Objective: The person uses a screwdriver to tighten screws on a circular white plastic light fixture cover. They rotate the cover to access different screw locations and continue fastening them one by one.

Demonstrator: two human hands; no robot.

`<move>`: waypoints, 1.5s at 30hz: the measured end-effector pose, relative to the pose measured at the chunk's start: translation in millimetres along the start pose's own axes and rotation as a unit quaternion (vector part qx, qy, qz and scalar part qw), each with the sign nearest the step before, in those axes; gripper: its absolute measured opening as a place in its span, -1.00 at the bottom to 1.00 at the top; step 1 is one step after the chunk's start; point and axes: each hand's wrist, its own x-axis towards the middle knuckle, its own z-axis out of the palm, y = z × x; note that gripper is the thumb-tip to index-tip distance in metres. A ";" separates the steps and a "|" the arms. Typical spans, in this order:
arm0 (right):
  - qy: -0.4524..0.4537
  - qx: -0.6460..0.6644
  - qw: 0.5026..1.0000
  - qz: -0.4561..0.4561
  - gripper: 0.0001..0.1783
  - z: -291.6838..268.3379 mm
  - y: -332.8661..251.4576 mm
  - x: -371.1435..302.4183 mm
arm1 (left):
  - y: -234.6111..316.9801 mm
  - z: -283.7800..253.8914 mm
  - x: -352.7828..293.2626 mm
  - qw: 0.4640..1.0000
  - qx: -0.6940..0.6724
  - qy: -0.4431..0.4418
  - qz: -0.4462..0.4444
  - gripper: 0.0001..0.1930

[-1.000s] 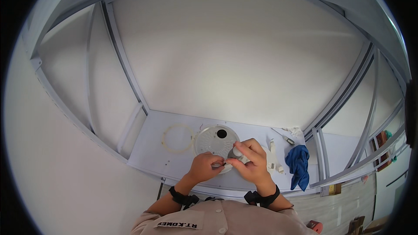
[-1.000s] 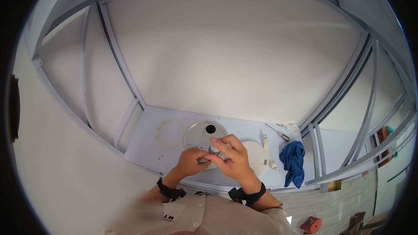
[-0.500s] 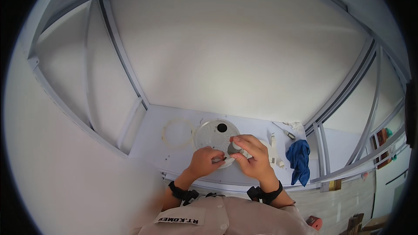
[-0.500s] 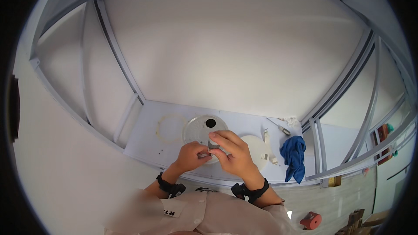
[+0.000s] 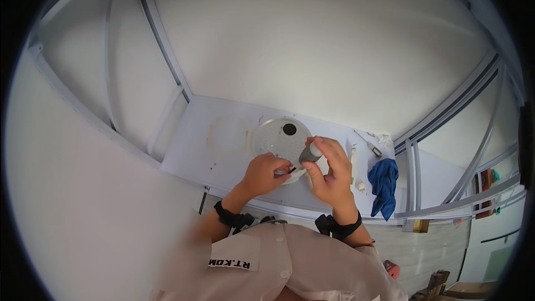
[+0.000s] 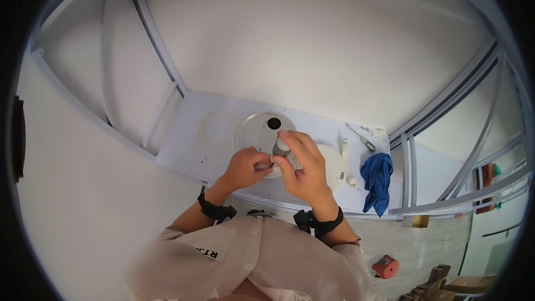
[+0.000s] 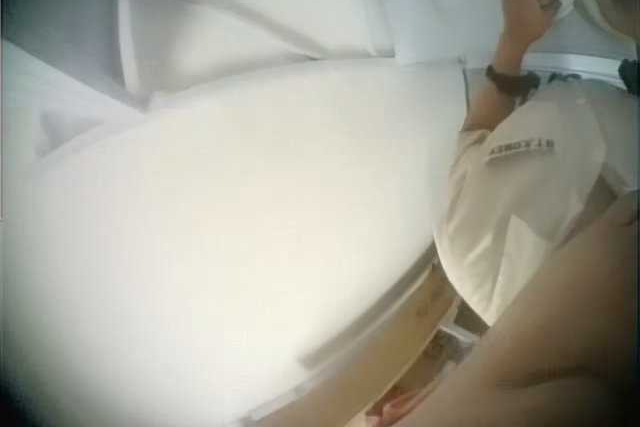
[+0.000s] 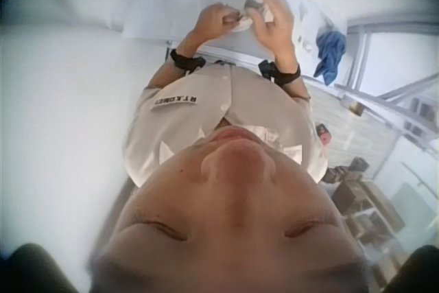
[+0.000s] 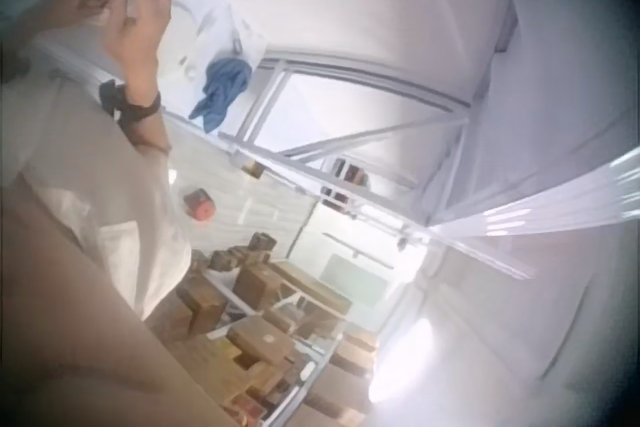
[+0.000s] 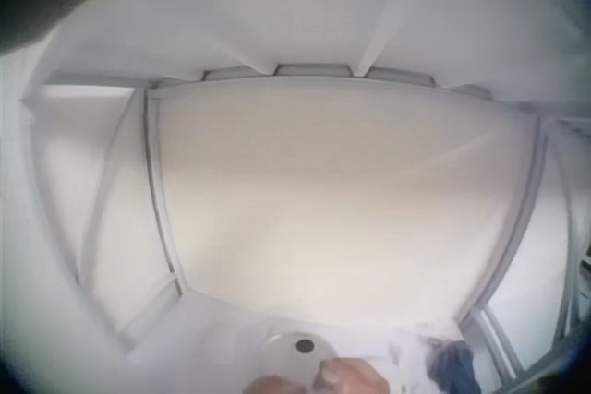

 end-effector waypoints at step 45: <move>0.003 0.127 0.989 0.082 -0.38 -6.7 13.2 -9.2 | -17.3 -46.0 -21.2 0.998 0.006 0.051 -0.027 -0.90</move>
